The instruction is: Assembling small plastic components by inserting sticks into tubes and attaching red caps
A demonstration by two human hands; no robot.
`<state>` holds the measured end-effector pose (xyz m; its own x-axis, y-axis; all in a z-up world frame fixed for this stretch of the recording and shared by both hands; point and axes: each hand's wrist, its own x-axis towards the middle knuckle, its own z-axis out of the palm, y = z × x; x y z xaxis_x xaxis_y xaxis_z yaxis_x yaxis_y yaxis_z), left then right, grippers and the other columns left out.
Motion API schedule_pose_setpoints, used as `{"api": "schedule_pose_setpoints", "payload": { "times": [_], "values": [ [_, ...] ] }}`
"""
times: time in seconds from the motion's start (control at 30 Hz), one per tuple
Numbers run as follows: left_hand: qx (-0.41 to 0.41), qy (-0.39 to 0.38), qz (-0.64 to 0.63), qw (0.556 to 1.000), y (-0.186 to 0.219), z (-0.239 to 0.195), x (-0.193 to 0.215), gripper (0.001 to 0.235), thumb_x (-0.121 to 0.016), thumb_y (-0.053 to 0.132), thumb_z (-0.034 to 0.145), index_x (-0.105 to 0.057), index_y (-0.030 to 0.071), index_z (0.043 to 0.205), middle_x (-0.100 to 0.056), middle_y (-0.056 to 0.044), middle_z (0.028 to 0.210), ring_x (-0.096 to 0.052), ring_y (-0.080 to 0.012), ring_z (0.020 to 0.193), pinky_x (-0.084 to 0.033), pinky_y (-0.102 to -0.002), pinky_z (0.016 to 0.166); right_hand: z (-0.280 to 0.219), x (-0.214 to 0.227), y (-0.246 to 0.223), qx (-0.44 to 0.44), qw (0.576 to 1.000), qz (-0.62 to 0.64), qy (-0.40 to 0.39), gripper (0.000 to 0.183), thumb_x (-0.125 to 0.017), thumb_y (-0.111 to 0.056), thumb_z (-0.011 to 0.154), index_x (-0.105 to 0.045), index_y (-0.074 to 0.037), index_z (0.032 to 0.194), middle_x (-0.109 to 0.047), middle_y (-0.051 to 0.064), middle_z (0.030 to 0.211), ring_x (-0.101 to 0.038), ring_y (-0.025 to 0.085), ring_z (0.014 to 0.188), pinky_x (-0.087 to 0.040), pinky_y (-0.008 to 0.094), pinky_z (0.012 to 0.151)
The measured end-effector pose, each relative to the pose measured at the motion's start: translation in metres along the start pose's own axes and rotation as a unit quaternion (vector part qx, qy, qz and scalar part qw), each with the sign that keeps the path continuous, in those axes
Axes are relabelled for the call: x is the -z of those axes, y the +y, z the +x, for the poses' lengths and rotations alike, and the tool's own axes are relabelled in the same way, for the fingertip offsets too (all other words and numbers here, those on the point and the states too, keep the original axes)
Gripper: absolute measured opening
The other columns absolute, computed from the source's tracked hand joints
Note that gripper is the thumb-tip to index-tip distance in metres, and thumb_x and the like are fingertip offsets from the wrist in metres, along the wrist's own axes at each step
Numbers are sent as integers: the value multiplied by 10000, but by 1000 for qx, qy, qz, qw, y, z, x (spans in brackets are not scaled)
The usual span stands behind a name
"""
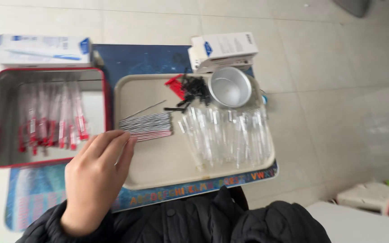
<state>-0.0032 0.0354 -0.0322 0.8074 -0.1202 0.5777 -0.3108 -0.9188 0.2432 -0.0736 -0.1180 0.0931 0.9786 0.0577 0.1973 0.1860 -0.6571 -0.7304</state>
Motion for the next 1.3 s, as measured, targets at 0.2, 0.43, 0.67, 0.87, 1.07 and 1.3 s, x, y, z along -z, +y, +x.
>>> {"api": "schedule_pose_setpoints", "payload": {
  "times": [0.2,0.43,0.67,0.87,1.07,1.3],
  "values": [
    [67,-211,-22,975,-11,-25,-28,164,-550,200,846,-598,161,998,-600,-2,1076,-642,-307,737,-505,-447,519,49,20,118,-29,990,-129,50,137,-617,-168,865,-698,-75,924,-676,45,780,-539,107,453,-424,226,404],
    [30,-256,97,961,-19,-31,-48,310,-556,-107,674,-442,114,859,-453,-51,899,-508,-247,432,-415,-359,365,26,12,212,-85,975,-196,55,91,-683,-197,825,-718,-115,805,-716,-15,755,-644,115,608,-503,249,546],
    [12,-298,154,942,-18,-30,-49,258,-546,-27,727,-425,146,875,-469,-42,912,-591,-210,492,-476,-335,398,26,-4,234,-162,954,-249,-40,160,-731,-286,779,-650,-148,793,-703,-44,759,-651,104,614,-530,259,585],
    [27,-334,101,937,-22,-35,-45,224,-472,-7,787,-428,135,954,-496,-65,904,-610,-260,591,-492,-389,468,24,-4,240,-208,950,-228,-51,197,-711,-236,778,-538,-157,828,-658,-54,719,-635,98,585,-501,285,625],
    [80,-360,59,928,-33,-46,-50,238,-500,78,719,-442,139,941,-552,-51,812,-605,-291,673,-475,-427,534,22,-7,248,-203,947,-242,-61,214,-700,-218,751,-530,-162,867,-654,-45,752,-597,125,520,-487,308,596],
    [91,-378,55,920,-33,-45,-50,221,-561,102,698,-430,128,874,-548,-54,818,-593,-279,709,-476,-409,566,23,-1,244,-213,951,-205,-88,237,-646,-103,725,-557,-123,943,-651,-30,650,-589,117,500,-497,264,653]
  ]
}}
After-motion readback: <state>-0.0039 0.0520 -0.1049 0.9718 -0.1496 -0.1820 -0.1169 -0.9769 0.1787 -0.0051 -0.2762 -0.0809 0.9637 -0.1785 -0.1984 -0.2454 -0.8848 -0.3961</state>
